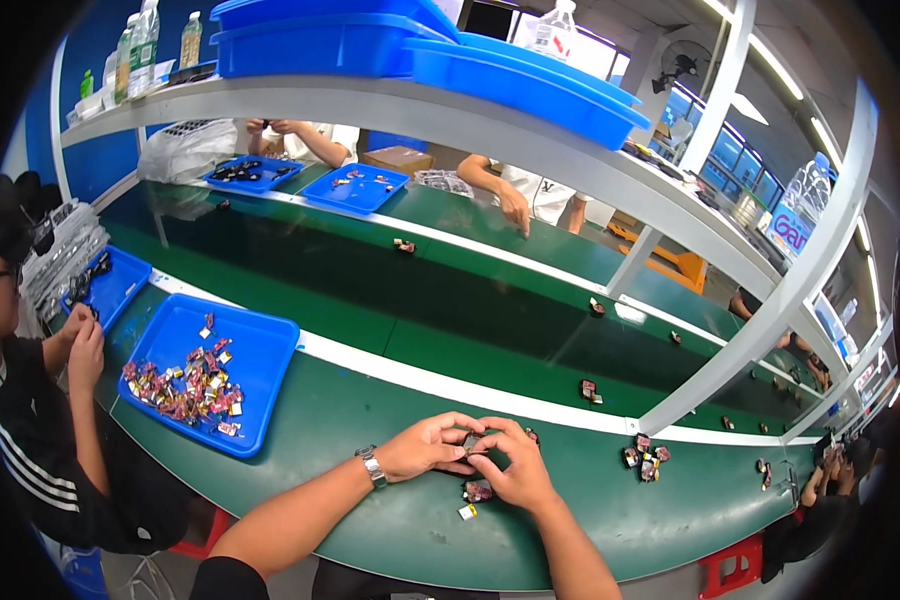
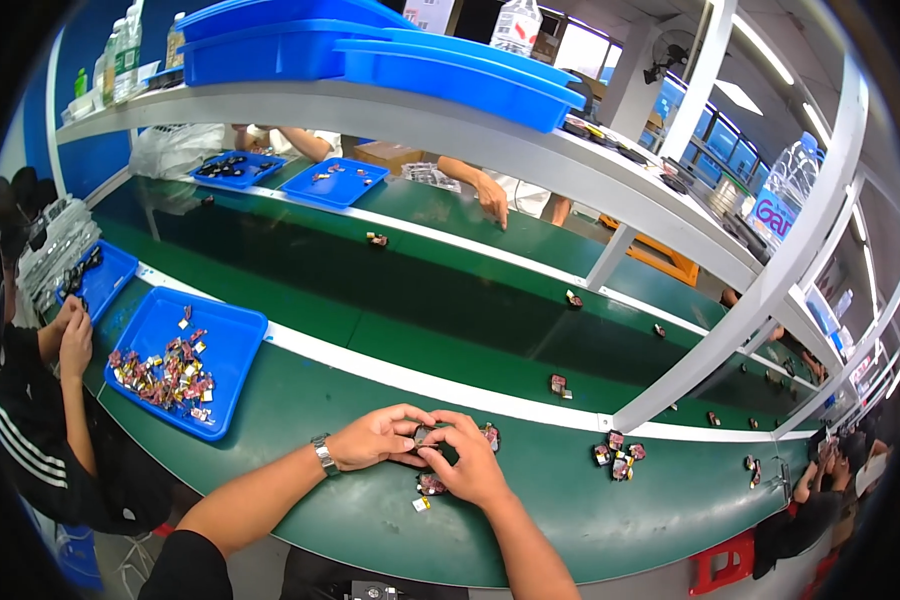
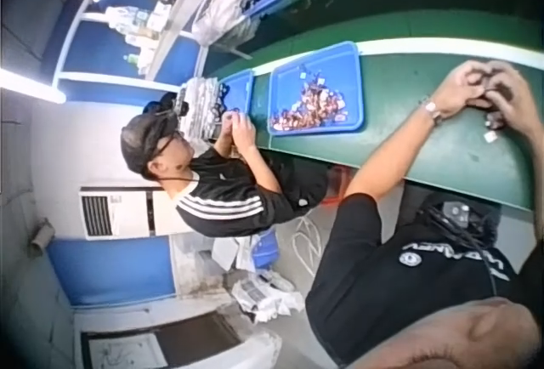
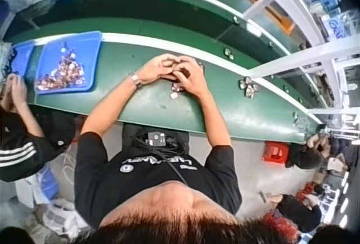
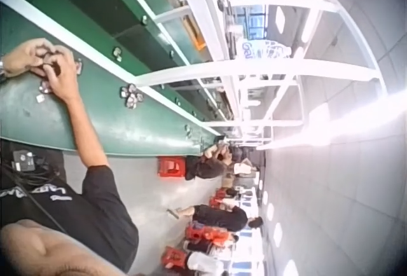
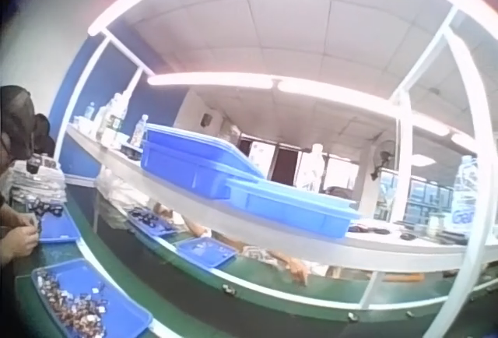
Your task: Assembling small electronic components on a factory conveyor belt.
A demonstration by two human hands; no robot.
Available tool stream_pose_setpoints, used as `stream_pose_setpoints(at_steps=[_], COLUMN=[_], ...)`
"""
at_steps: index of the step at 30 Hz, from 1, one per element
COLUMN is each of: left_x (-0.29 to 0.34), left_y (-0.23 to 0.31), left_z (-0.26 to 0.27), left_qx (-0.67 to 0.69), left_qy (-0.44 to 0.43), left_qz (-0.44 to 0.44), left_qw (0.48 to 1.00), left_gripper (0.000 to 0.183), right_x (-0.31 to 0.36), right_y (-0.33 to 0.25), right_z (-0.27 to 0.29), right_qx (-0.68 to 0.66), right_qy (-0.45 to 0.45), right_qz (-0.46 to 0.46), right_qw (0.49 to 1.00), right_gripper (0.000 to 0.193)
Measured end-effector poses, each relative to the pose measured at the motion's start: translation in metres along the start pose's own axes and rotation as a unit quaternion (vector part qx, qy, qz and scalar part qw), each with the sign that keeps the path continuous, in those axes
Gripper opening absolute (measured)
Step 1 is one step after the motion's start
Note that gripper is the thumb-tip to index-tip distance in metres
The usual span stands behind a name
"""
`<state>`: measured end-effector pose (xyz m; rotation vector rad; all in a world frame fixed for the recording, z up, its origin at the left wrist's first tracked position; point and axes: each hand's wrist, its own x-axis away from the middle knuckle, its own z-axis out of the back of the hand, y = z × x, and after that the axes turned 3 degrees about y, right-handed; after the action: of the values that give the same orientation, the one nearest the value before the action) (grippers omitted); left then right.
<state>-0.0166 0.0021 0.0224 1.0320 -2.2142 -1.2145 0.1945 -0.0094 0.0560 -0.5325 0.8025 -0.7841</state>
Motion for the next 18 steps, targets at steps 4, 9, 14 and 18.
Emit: stream_pose_setpoints(at_steps=[4, 9, 14, 18], left_x=[-0.001, -0.004, 0.000, -0.002], left_y=[-0.001, -0.008, -0.002, -0.007], left_z=[0.004, 0.008, -0.003, 0.002], left_qx=[0.024, -0.058, -0.009, 0.016], left_qy=[-0.003, 0.036, 0.056, 0.052], left_qz=[0.012, -0.023, 0.002, -0.006], left_qw=[1.000, 0.997, 0.998, 0.999], left_gripper=[0.039, 0.035, 0.031, 0.032], right_x=[0.001, 0.002, 0.004, 0.006], right_y=[0.008, 0.007, 0.004, -0.002], right_z=[0.001, 0.001, -0.007, -0.013], right_qx=[-0.032, -0.044, -0.002, 0.025], right_qy=[-0.009, -0.016, 0.050, 0.099], right_qz=[-0.011, -0.017, 0.007, 0.007], right_qw=[0.999, 0.999, 0.999, 0.995], right_gripper=[0.014, 0.013, 0.014, 0.015])
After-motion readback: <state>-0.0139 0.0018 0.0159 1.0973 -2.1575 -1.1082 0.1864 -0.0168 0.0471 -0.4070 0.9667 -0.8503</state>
